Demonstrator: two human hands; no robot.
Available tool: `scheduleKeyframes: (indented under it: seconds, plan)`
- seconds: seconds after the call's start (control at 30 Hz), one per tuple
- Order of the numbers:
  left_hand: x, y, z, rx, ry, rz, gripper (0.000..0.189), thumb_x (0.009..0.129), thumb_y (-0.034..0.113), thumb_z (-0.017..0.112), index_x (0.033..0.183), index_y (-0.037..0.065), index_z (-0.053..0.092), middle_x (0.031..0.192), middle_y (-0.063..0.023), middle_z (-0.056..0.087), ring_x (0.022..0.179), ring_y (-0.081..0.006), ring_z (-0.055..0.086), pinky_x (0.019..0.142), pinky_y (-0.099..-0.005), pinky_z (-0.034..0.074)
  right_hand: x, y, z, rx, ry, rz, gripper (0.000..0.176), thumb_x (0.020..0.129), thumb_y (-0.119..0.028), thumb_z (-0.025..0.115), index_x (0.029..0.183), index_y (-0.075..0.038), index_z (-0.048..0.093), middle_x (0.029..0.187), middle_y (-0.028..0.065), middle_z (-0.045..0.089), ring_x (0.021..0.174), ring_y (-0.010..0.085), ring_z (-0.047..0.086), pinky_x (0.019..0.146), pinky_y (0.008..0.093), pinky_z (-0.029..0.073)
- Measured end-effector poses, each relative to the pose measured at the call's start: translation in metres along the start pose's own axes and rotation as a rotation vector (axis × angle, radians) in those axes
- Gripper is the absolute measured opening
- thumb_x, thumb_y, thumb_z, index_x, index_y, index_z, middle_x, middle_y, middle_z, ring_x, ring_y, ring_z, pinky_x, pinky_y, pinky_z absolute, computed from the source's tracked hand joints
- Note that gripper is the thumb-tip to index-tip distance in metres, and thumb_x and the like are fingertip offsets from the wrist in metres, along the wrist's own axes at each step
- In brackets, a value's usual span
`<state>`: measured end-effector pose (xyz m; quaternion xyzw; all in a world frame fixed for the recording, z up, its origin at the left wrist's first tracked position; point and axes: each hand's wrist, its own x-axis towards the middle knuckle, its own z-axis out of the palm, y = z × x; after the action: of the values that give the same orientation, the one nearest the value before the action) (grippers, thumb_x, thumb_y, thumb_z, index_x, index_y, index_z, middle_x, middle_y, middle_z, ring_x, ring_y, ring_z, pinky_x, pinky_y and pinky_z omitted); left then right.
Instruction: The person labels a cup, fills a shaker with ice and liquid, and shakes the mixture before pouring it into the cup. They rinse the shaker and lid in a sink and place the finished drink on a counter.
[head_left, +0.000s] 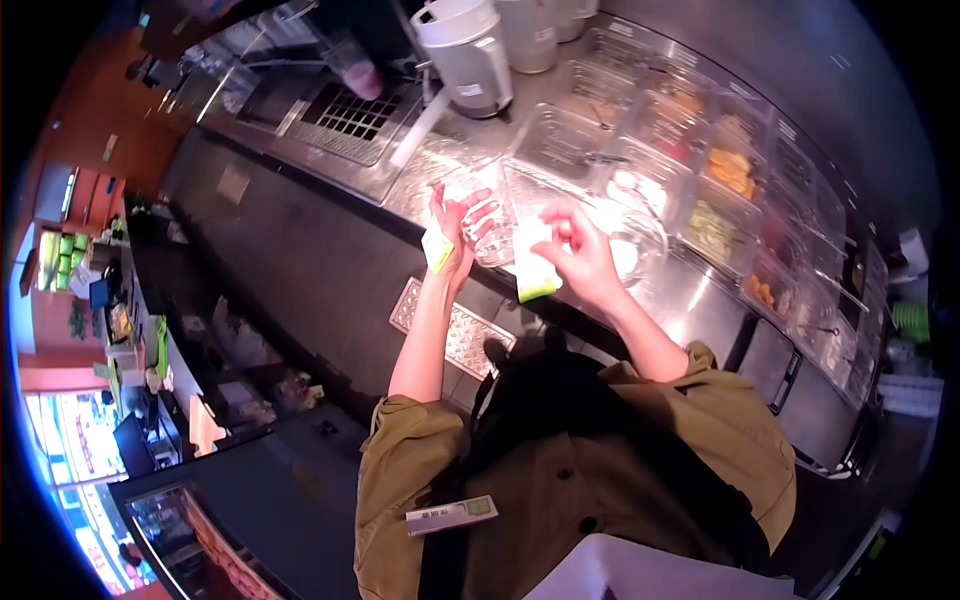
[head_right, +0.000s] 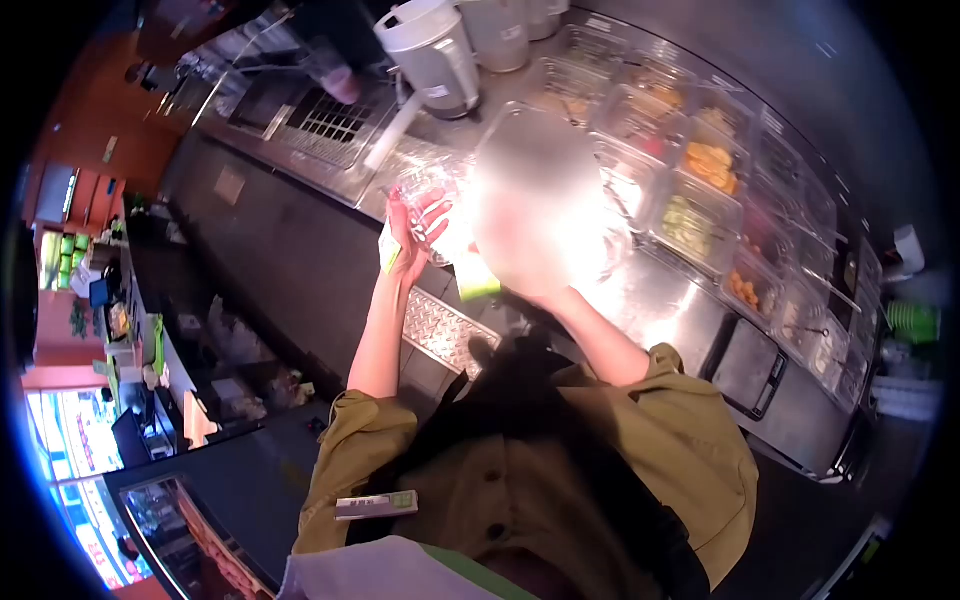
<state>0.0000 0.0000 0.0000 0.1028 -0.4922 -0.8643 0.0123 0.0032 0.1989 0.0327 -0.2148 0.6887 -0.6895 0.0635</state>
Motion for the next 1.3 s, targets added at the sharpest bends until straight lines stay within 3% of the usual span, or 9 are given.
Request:
scheduleKeyframes:
  seconds: [0.37,0.47,0.5,0.63,0.77,0.93,1.03,1.2,1.3]
  plan:
    - [0.018,0.084,-0.043,-0.197,-0.081,-0.043,0.06,0.089,0.043,0.044,0.134,0.012,0.02,0.122,-0.0136,0.044,0.1,-0.02,0.051,0.082,-0.03,0.043,0.101,-0.02,0.099,-0.578,0.283,-0.197,0.052,0.074,-0.019,0.067,0.116,-0.001,0.042,0.084,0.0055,0.056,0.075,0.0072,0.05,0.063,0.0222,0.042]
    - [0.049,0.056,-0.078,0.01,-0.038,-0.006,0.063,0.091,0.041,0.041,0.136,0.007,0.013,0.127,-0.0179,0.038,0.111,-0.0233,0.043,0.091,-0.0323,0.037,0.107,0.035,0.1,0.184,-0.035,0.224,0.062,0.076,-0.027,0.066,0.124,-0.002,0.036,0.106,0.0103,0.053,0.09,0.0163,0.053,0.076,0.0296,0.044]
    - [0.059,0.049,-0.094,0.396,0.032,0.218,0.068,0.091,0.039,0.042,0.137,0.003,0.009,0.129,-0.0205,0.036,0.116,-0.0254,0.038,0.096,-0.0344,0.03,0.107,0.049,0.098,0.398,-0.127,0.376,0.065,0.076,-0.028,0.066,0.125,-0.001,0.034,0.113,0.0126,0.052,0.095,0.0208,0.055,0.082,0.0325,0.044]
    - [0.053,0.077,-0.119,0.956,0.413,0.693,0.083,0.073,0.028,0.07,0.133,-0.001,0.021,0.121,-0.0228,0.039,0.113,-0.0322,0.037,0.096,-0.04,0.029,0.107,0.14,0.108,-0.053,0.339,-0.03,0.089,0.065,-0.014,0.075,0.133,0.0,0.019,0.127,0.0209,0.041,0.119,0.0251,0.039,0.097,0.0358,0.034]
    - [0.043,0.091,-0.127,1.108,0.403,0.828,0.089,0.067,0.031,0.073,0.133,-0.001,0.023,0.12,-0.0205,0.042,0.12,-0.0348,0.028,0.099,-0.0436,0.023,0.104,0.16,0.111,-0.145,0.442,-0.038,0.097,0.061,-0.012,0.077,0.134,0.001,0.015,0.132,0.0218,0.033,0.126,0.0289,0.031,0.102,0.0333,0.027]
    - [0.032,0.1,-0.119,1.189,0.374,0.856,0.091,0.063,0.027,0.073,0.133,-0.001,0.023,0.12,-0.0198,0.043,0.122,-0.0373,0.025,0.1,-0.0456,0.021,0.063,0.109,0.114,-0.545,0.635,-0.104,0.085,0.063,-0.008,0.073,0.132,0.0,0.023,0.125,0.0205,0.034,0.116,0.0343,0.037,0.097,0.04,0.032]
    - [0.026,0.102,-0.101,1.238,0.319,0.917,0.092,0.061,0.027,0.074,0.133,-0.001,0.023,0.122,-0.0197,0.041,0.122,-0.0385,0.025,0.101,-0.0467,0.02,0.061,0.042,0.143,-0.52,0.346,-0.541,0.038,0.065,-0.009,0.072,0.099,-0.003,0.059,0.108,0.0149,0.047,0.105,0.0275,0.043,0.089,0.0366,0.036]
    - [0.019,0.105,-0.071,1.35,0.227,1.054,0.08,0.072,0.029,0.064,0.133,-0.001,0.022,0.124,-0.0165,0.04,0.125,-0.0329,0.024,0.104,-0.0435,0.019,0.099,-0.028,0.172,-0.331,0.13,-0.395,0.015,0.066,-0.009,0.069,0.078,-0.003,0.063,0.1,0.0115,0.051,0.097,0.0259,0.046,0.082,0.0357,0.038]
    - [0.029,0.087,-0.062,0.495,0.055,0.777,0.065,0.079,0.021,0.056,0.132,0.0,0.024,0.125,-0.0147,0.039,0.124,-0.0244,0.029,0.105,-0.0368,0.021,0.095,-0.023,0.163,-0.103,0.076,-0.32,0.012,0.067,-0.009,0.068,0.076,-0.002,0.062,0.1,0.0126,0.052,0.097,0.0261,0.046,0.083,0.0366,0.037]
